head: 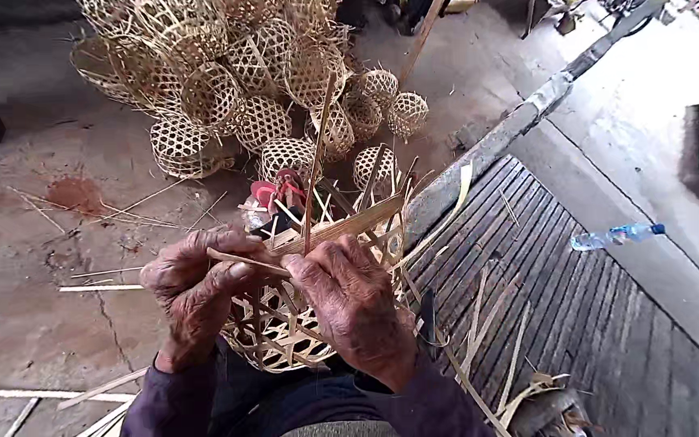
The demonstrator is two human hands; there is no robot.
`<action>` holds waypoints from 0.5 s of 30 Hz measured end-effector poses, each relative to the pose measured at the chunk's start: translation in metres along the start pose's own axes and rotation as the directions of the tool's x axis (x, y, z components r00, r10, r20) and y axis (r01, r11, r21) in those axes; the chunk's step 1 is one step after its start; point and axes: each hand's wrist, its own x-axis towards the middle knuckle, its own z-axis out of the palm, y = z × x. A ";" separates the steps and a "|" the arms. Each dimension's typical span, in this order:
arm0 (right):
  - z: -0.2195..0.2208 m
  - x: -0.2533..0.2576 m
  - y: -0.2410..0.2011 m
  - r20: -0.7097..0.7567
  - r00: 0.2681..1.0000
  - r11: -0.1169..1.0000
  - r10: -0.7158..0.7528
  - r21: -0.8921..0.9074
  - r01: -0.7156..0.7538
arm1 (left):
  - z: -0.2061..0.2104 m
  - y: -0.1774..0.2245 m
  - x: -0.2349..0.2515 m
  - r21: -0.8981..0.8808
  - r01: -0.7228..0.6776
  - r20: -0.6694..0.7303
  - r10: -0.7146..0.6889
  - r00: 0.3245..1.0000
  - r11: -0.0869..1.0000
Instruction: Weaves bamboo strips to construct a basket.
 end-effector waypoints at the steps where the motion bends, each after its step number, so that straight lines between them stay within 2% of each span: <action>1: -0.010 0.000 0.004 0.008 1.000 1.000 0.010 0.026 -0.010 | 0.002 0.003 0.003 0.072 0.002 0.040 -0.005 0.999 0.997; 3: -0.043 0.003 0.014 0.065 0.997 0.999 0.037 0.032 -0.039 | 0.005 0.010 0.009 0.240 0.026 0.070 -0.044 0.997 0.971; 7: -0.092 0.012 0.045 0.219 0.975 0.999 0.038 -0.008 -0.038 | 0.008 0.025 0.012 0.536 0.141 0.096 -0.226 0.969 0.832; 11: -0.097 0.027 0.059 0.320 0.946 0.997 -0.057 -0.037 0.073 | 0.007 0.039 0.014 0.469 0.373 0.139 -0.484 0.864 0.800; 15: -0.087 0.039 0.061 0.346 0.930 0.992 -0.123 0.018 0.125 | 0.001 0.042 0.017 0.463 0.443 0.202 -0.577 0.791 0.768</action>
